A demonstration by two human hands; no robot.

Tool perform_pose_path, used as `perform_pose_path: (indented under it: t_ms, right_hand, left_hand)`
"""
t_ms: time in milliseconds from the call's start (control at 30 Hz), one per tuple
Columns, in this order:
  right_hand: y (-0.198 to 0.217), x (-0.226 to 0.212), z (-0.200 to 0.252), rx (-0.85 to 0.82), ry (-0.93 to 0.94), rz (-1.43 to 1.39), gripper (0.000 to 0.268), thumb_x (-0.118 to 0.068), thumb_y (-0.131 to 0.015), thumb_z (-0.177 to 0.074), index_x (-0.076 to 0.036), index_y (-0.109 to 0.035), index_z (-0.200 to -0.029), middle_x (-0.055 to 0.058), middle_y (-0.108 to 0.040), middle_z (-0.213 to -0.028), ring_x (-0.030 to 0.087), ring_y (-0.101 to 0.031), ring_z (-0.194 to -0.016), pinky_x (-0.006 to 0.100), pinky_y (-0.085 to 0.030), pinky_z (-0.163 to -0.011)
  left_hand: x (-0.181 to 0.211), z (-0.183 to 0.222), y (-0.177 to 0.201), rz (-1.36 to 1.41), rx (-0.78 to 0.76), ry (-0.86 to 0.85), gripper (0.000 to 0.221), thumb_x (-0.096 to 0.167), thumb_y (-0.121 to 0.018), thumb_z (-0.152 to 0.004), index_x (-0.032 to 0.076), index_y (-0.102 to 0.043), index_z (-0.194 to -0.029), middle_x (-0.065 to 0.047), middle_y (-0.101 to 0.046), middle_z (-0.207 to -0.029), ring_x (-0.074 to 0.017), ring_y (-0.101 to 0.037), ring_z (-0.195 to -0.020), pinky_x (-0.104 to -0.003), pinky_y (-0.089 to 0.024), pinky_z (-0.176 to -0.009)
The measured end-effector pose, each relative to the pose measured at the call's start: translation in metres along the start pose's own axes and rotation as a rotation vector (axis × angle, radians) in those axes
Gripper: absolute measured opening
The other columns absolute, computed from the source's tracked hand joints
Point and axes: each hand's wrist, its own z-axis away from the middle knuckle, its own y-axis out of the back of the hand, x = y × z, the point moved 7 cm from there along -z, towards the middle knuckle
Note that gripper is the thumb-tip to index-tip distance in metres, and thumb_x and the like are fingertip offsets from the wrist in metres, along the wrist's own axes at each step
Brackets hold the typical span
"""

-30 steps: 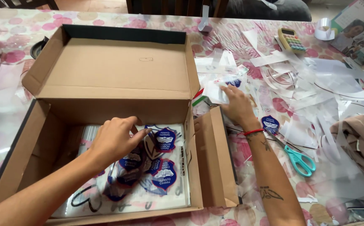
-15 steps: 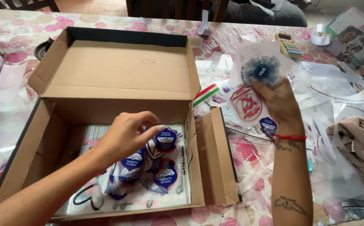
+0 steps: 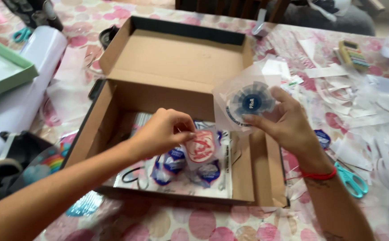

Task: The person organizes and packs various printed stickers and decals into a brown cardboard box, handling them one at a time and placing them on top of other items already in the box.

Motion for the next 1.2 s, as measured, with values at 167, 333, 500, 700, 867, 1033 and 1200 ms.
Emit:
perform_pose_path:
  t_ms: [167,333,500,700,867,1033,1200]
  right_hand:
    - [-0.003,0.037,0.005,-0.07,-0.152,0.018,0.013,-0.006,-0.085,-0.083,-0.005,-0.074,-0.089,0.002,-0.073,-0.074,0.008,-0.067,-0.069,0.028,-0.061,-0.069]
    - [-0.021,0.017,-0.002,-0.128,-0.135,-0.018,0.015,-0.006,-0.086,-0.081,-0.004,-0.075,-0.091,0.003,-0.073,-0.074,0.009,-0.07,-0.067,0.026,-0.062,-0.065]
    - [-0.025,0.04,-0.005,-0.152,-0.261,0.022,0.036,-0.011,-0.078,-0.089,-0.003,-0.055,-0.116,0.013,-0.074,-0.069,0.014,-0.07,-0.06,0.028,-0.064,-0.06]
    - [-0.022,0.05,-0.014,-0.129,-0.259,0.046,0.015,-0.012,-0.069,-0.097,0.001,-0.066,-0.103,0.017,-0.077,-0.082,0.021,-0.077,-0.071,0.032,-0.067,-0.063]
    - [-0.021,0.039,-0.022,-0.153,-0.209,0.148,0.015,-0.01,-0.071,-0.096,0.002,-0.073,-0.104,0.017,-0.075,-0.081,0.021,-0.075,-0.073,0.032,-0.066,-0.067]
    - [-0.027,0.03,-0.028,-0.341,-0.194,0.261,0.012,-0.008,-0.07,-0.094,-0.005,-0.078,-0.103,0.008,-0.079,-0.082,0.014,-0.071,-0.077,0.032,-0.065,-0.072]
    - [-0.08,0.037,-0.016,-0.79,-0.085,0.54,0.015,-0.014,-0.069,-0.091,-0.007,-0.078,-0.101,0.016,-0.082,-0.083,0.033,-0.08,-0.088,0.049,-0.06,-0.085]
  left_hand:
    - [-0.044,0.001,-0.015,-0.269,-0.193,0.088,0.018,0.027,-0.077,-0.081,0.02,-0.078,-0.098,0.001,-0.08,-0.083,-0.0248,-0.077,-0.088,-0.041,-0.059,-0.084]
    - [-0.018,0.001,-0.011,0.184,-0.243,0.067,0.091,0.029,-0.095,-0.063,0.005,-0.057,-0.142,-0.026,-0.072,-0.125,-0.0432,-0.067,-0.121,-0.053,-0.057,-0.1]
    - [0.001,0.0,0.007,0.705,-0.023,-0.045,0.014,0.009,-0.072,-0.092,0.0,-0.075,-0.101,-0.01,-0.079,-0.08,-0.0139,-0.076,-0.072,-0.023,-0.061,-0.066]
    - [-0.019,0.007,0.031,0.575,0.08,-0.006,0.006,-0.001,-0.075,-0.085,-0.005,-0.075,-0.089,-0.019,-0.077,-0.072,-0.021,-0.076,-0.063,-0.029,-0.065,-0.058]
    - [-0.017,0.028,0.056,0.503,0.113,0.104,0.006,-0.002,-0.08,-0.08,-0.005,-0.075,-0.082,-0.02,-0.076,-0.069,-0.0223,-0.077,-0.058,-0.029,-0.065,-0.053]
    - [-0.051,0.038,0.066,0.345,0.104,0.169,0.008,-0.003,-0.073,-0.084,-0.002,-0.077,-0.091,-0.022,-0.077,-0.08,-0.0238,-0.077,-0.069,-0.032,-0.066,-0.058]
    - [-0.055,0.059,0.061,-0.825,0.312,-0.467,0.011,0.021,-0.057,-0.095,0.023,-0.063,-0.085,0.001,-0.069,-0.07,-0.0243,-0.07,-0.066,-0.037,-0.054,-0.056]
